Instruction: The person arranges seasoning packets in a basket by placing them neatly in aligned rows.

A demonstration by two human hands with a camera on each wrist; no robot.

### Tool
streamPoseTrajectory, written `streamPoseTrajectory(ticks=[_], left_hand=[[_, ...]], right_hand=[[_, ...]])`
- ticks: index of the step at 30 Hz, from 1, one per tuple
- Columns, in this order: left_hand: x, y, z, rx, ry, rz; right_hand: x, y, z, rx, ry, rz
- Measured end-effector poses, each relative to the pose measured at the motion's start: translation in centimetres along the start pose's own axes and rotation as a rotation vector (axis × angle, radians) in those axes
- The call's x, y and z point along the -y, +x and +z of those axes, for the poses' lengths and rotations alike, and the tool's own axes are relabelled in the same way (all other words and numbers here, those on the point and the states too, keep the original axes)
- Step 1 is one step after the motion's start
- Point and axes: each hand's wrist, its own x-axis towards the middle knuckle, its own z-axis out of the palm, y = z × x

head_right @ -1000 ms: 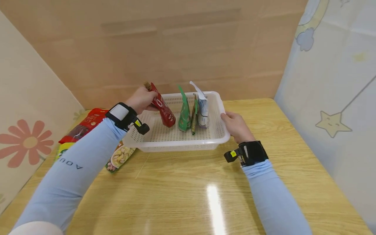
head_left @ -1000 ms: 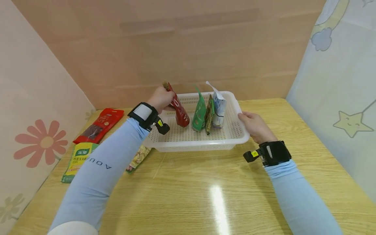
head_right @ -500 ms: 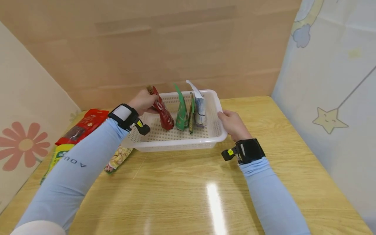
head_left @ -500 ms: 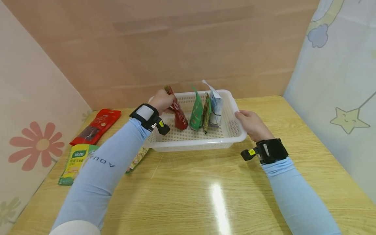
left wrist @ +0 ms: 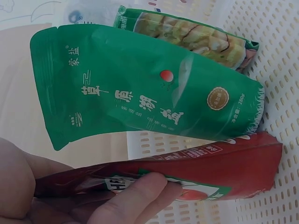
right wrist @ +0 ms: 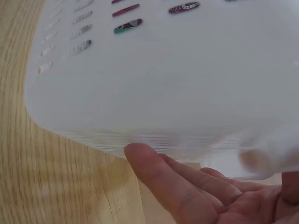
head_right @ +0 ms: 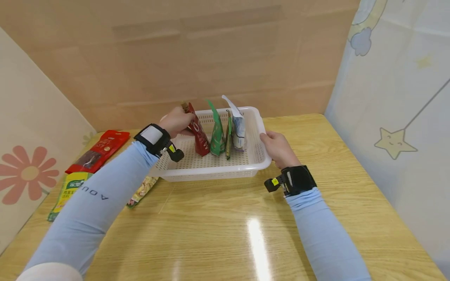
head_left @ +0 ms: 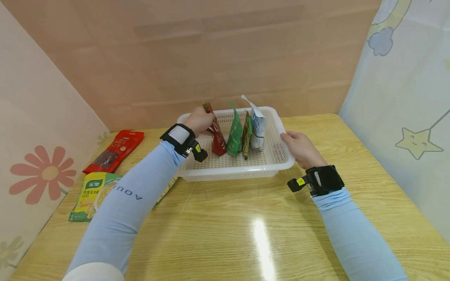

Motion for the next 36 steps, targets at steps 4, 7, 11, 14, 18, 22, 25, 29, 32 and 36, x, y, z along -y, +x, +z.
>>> streamPoseTrajectory(ticks=[4, 7, 11, 14, 18, 22, 25, 29, 32, 36], left_hand=[[-0.15, 0.02, 0.13, 0.002, 0.033, -0.008], [-0.24, -0.10, 0.24, -0.001, 0.065, -0.003], [-0.17, -0.04, 0.31, -0.001, 0.079, 0.010], [-0.11, 0.14, 0.31, 0.001, 0.072, 0.011], [-0.07, 0.25, 0.22, 0.000, 0.050, 0.004], [-0.03, 0.28, 0.14, -0.001, 0.034, -0.005], [0.08, 0.35, 0.05, -0.003, 0.032, -0.006], [0.20, 0.33, -0.02, -0.007, 0.019, -0.004], [0.24, 0.17, -0.08, -0.002, 0.002, -0.008], [0.25, -0.05, -0.29, 0.011, 0.008, -0.026]], right_hand=[[-0.05, 0.00, 0.08, -0.004, 0.007, 0.004], [-0.15, 0.04, 0.16, -0.007, 0.011, 0.004], [-0.26, 0.11, 0.18, -0.011, 0.007, -0.001], [-0.23, 0.13, 0.18, -0.014, 0.000, 0.001], [-0.11, 0.23, 0.35, -0.014, -0.004, 0.001], [-0.05, 0.30, 0.53, -0.008, 0.004, -0.004], [-0.02, 0.35, 0.62, -0.002, 0.006, -0.010], [0.03, 0.42, 0.67, 0.000, 0.004, -0.017], [-0.01, 0.47, 0.67, 0.002, 0.005, -0.018], [-0.13, 0.61, 0.59, 0.006, 0.001, -0.013]])
